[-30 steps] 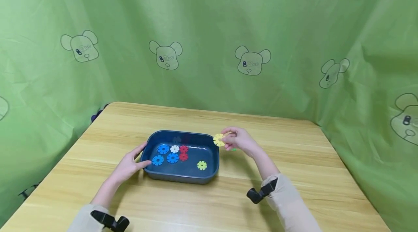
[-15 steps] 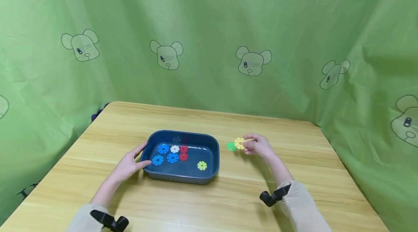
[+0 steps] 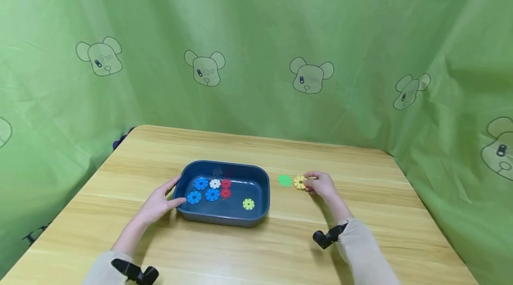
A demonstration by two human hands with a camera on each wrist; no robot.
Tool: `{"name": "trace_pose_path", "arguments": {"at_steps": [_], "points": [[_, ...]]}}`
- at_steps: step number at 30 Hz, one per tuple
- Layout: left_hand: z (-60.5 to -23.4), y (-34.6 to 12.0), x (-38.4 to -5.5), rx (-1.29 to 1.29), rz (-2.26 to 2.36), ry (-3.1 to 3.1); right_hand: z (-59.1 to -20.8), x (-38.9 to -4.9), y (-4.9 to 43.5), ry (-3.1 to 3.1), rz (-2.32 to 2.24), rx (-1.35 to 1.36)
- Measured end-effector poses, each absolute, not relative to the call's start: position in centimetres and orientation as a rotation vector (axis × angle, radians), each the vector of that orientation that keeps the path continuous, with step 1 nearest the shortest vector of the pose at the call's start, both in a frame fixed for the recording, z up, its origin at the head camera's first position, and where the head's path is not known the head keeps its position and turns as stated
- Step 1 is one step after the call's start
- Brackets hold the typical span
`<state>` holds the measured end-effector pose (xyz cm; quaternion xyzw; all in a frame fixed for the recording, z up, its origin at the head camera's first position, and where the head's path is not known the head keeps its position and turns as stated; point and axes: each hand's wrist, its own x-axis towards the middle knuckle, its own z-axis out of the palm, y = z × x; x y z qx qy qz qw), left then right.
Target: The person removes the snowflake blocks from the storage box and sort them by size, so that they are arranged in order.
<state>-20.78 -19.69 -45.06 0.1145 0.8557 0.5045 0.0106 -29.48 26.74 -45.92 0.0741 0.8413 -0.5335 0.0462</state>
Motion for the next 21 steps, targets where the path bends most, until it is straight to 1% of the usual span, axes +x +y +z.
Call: {"name": "trace_pose_path", "arguments": {"at_steps": [6,21], "points": [[-45.21,-19.7,-20.83,0.344,1.587,2.663,-46.18,-29.69,26.31,2.682,-1.504,0.251],[-45.01,-19.62,-20.69,0.325,1.571,2.666,-46.29,-29.64,25.75,2.775,-1.416,0.299]]}}
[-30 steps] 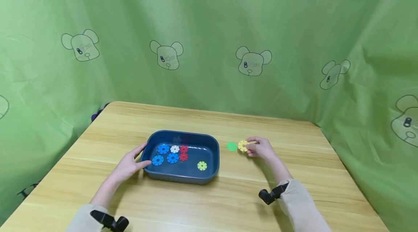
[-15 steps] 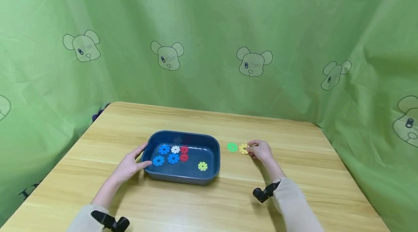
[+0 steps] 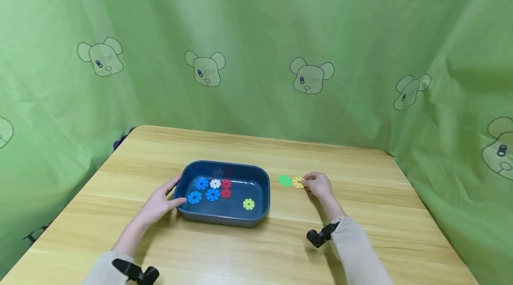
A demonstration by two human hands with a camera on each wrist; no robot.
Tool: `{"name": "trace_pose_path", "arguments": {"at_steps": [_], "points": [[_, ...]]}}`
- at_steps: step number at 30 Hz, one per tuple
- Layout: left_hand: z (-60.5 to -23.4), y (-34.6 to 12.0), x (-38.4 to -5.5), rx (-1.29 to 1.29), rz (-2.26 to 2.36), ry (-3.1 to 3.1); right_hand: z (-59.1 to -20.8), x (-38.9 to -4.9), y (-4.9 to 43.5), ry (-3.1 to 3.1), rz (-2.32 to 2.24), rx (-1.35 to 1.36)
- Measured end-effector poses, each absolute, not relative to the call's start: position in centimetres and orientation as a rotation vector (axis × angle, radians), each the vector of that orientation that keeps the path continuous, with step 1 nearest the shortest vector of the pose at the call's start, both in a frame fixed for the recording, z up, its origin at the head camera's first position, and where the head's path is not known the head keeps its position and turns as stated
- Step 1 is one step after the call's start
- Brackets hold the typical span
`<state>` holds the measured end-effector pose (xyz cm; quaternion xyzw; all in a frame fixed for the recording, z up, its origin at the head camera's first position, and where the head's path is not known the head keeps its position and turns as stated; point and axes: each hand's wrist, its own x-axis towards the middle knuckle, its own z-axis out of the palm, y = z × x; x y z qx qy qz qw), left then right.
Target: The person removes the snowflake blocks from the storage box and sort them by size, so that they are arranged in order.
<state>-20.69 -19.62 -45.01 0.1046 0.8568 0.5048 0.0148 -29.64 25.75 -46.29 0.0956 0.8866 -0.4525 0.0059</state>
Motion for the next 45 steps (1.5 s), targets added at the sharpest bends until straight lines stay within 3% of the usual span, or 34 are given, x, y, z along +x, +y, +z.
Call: {"name": "trace_pose_path", "arguments": {"at_steps": [17,26,45], "points": [[-44.9,-19.6,-20.6,0.353,1.582,2.66,-46.4,-29.5,26.1,2.74,-1.469,0.291],[-45.1,-19.6,-20.7,0.348,1.595,2.656,-44.3,-29.1,25.4,2.788,-1.446,0.146],[-45.1,-19.9,-20.7,0.347,1.572,2.685,-37.3,-27.9,16.4,2.587,-1.634,-0.21]]}}
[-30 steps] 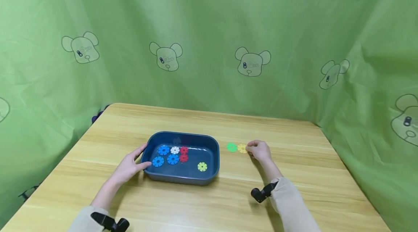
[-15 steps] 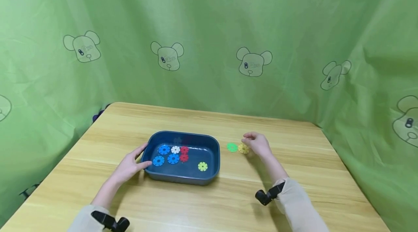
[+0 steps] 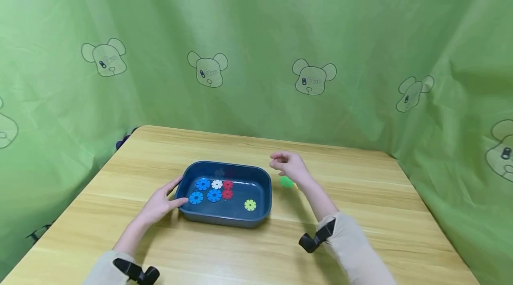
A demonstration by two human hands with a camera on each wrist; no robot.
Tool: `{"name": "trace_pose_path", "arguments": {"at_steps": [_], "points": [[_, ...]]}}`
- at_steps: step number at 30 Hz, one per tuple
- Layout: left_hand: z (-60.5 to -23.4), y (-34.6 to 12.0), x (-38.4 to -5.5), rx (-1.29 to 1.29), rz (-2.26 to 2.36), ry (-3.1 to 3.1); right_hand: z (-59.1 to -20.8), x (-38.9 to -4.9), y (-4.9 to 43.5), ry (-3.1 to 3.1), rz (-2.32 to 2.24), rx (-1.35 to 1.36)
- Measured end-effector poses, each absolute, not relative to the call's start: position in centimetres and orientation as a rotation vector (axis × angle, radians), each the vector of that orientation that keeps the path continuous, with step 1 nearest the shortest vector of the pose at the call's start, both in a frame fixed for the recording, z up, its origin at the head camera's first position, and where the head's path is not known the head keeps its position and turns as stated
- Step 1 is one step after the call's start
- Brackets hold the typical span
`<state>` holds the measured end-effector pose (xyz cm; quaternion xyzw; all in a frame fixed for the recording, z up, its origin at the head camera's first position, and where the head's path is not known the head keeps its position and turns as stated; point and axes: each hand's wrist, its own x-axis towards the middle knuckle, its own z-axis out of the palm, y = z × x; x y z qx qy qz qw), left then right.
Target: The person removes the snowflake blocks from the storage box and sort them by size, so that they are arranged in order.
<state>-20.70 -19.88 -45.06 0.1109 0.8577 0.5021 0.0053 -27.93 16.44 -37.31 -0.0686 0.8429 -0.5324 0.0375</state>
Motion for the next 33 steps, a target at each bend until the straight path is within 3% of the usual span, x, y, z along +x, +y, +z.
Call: {"name": "trace_pose_path", "arguments": {"at_steps": [13,33], "points": [[-45.3,-19.8,-20.7,0.324,1.581,2.674,-37.1,-27.9,9.1,2.48,-1.622,-0.319],[-45.3,-19.8,-20.8,0.324,1.609,2.657,-42.4,-28.0,3.4,2.485,-1.381,-0.318]]}}
